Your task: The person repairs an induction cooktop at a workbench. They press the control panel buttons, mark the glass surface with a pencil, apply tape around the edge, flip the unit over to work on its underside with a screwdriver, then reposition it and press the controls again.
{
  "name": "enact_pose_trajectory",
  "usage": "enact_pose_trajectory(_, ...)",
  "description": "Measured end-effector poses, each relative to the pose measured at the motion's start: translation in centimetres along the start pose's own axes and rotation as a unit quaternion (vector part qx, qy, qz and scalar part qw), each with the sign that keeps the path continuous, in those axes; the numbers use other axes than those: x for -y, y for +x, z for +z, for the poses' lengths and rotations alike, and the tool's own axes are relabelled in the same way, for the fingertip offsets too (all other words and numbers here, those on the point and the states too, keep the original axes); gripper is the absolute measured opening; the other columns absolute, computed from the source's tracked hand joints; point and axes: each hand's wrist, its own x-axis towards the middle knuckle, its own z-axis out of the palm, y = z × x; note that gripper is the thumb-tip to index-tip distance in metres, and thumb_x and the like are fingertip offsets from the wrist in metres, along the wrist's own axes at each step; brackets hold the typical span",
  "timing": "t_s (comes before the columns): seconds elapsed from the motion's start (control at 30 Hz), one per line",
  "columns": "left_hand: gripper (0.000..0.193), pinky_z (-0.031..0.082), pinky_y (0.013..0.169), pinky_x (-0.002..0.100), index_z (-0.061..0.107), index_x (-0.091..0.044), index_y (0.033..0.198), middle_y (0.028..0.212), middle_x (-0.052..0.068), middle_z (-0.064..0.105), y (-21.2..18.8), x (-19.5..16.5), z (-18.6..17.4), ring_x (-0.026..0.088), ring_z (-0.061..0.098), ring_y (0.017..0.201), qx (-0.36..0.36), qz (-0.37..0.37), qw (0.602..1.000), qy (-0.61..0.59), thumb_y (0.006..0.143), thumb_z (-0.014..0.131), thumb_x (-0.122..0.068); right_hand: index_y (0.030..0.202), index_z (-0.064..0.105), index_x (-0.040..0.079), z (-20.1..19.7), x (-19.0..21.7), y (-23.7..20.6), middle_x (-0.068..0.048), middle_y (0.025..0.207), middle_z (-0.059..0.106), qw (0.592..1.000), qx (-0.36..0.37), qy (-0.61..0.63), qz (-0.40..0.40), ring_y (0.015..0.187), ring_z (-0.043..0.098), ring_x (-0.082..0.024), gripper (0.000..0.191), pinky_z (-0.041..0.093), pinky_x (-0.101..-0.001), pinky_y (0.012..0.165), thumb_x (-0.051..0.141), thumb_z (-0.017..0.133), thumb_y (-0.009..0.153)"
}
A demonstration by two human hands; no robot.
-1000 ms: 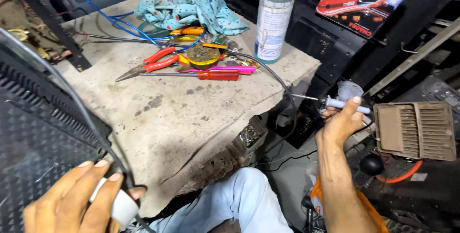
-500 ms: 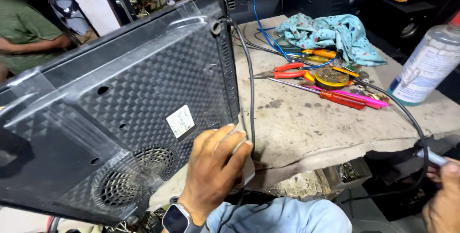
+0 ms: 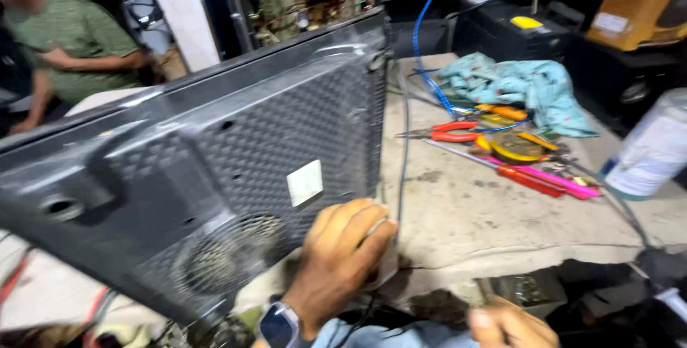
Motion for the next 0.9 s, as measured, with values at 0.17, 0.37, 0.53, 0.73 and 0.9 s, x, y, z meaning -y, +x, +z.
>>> enact_pose_trajectory(0.17, 0.038, 0.051, 0.093, 0.048, 0.07, -0.004, 0.112, 0.121, 0.015, 0.07, 0.0, -0.4, 1.4, 0.036, 0.065, 0.118, 0.059, -0.045, 0.997, 0.029, 0.075, 0.069, -0.012, 0.082, 0.06, 0.004, -2.9, 5.4, 0.1, -0.006, 0.068, 0.062, 0.987, 0.028, 0.07, -0.142, 0.056, 0.058, -0.02, 0.017, 0.045, -0.0354, 0.054, 0.014, 0.067, 0.095)
enact_pose_trajectory(0.37, 0.047, 0.052, 0.086, 0.05, 0.068, -0.004, 0.11, 0.113, 0.015, 0.07, -1.1, 0.8, 3.6, 0.039, 0.07, 0.107, 0.033, 0.003, 0.998, 0.05, 0.076, 0.087, -0.03, 0.101, 0.048, 0.0, -12.1, -0.5, -3.9, -0.015, 0.089, 0.06, 0.949, -0.254, -0.17, -0.08, 0.077, 0.054, -0.019, 0.015, 0.046, -0.0317, 0.073, 0.012, 0.056, 0.105)
enact_pose_trajectory(0.53, 0.033, 0.051, 0.096, 0.048, 0.07, -0.006, 0.116, 0.121, 0.012, 0.068, -2.6, 1.1, 3.7, 0.034, 0.065, 0.119, 0.023, -0.048, 0.998, 0.014, 0.084, 0.069, -0.011, 0.112, 0.055, 0.0, -11.5, -1.1, -1.5, -0.014, 0.102, 0.067, 0.968, -0.238, 0.034, -0.067, 0.086, 0.062, -0.016, 0.023, 0.052, -0.0274, 0.085, 0.02, 0.066, 0.106)
enact_pose_trajectory(0.73, 0.03, 0.051, 0.098, 0.048, 0.062, -0.006, 0.12, 0.125, 0.01, 0.063, -2.0, 0.6, 1.8, 0.033, 0.063, 0.12, -0.011, -0.018, 1.0, 0.004, 0.09, 0.065, -0.013, 0.163, 0.015, 0.004, 1.9, 3.8, 14.4, -0.02, 0.164, 0.035, 0.983, 0.099, 0.15, -0.036, 0.153, 0.043, -0.032, 0.122, 0.038, -0.0464, 0.132, 0.028, 0.094, 0.074)
enact_pose_trajectory(0.9, 0.03, 0.051, 0.098, 0.048, 0.062, -0.006, 0.116, 0.123, 0.01, 0.063, -1.4, 0.1, 0.8, 0.032, 0.063, 0.119, -0.01, -0.019, 1.0, -0.009, 0.088, 0.066, -0.015, 0.161, 0.013, 0.007, 11.5, 4.9, 22.0, -0.014, 0.152, 0.047, 0.875, 0.319, 0.356, 0.075, 0.138, 0.051, -0.025, 0.13, 0.042, -0.0416, 0.115, 0.027, 0.095, 0.062)
